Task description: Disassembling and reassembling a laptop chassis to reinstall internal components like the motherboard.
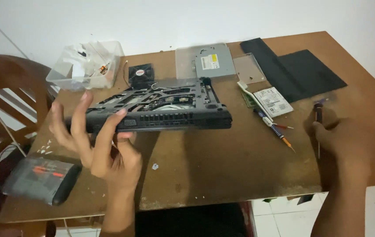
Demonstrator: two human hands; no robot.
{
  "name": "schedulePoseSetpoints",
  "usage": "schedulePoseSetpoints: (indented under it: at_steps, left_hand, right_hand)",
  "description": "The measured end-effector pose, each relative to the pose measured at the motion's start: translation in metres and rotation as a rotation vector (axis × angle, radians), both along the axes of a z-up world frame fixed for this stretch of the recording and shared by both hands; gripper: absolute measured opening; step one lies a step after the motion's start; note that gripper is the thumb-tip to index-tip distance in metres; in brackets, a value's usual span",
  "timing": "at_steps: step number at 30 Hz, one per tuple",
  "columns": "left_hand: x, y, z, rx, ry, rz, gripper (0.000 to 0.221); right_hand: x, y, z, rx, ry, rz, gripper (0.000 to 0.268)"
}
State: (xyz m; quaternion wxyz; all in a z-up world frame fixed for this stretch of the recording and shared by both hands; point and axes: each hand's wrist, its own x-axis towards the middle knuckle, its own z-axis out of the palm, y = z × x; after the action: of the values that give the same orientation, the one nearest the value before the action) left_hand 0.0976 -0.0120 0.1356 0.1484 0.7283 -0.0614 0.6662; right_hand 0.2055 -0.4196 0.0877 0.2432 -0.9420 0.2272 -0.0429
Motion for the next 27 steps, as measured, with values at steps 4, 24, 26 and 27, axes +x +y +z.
schedulePoseSetpoints:
  at_steps: [4,24,26,27]
  left_hand:
    - [0.0,-0.001,0.005,0.005,-0.004,-0.051,0.03]
    - [-0.003,-0.001,0.012,-0.039,0.061,-0.055,0.042]
    - [-0.002,-0.003,0.011,-0.069,0.06,-0.032,0.045]
    - [-0.001,-0.002,0.01,-0.076,0.056,-0.034,0.045]
  right_hand:
    - [-0.027,0.044,0.046,0.039,0.019,-0.045,0.067]
    - [-0.075,0.16,0.072,0.667,-1.615,0.962,0.027]
    - [-0.072,0.161,0.074,0.662,-1.672,0.968,0.024]
    - [-0.073,0.159,0.072,0.654,-1.671,0.974,0.024]
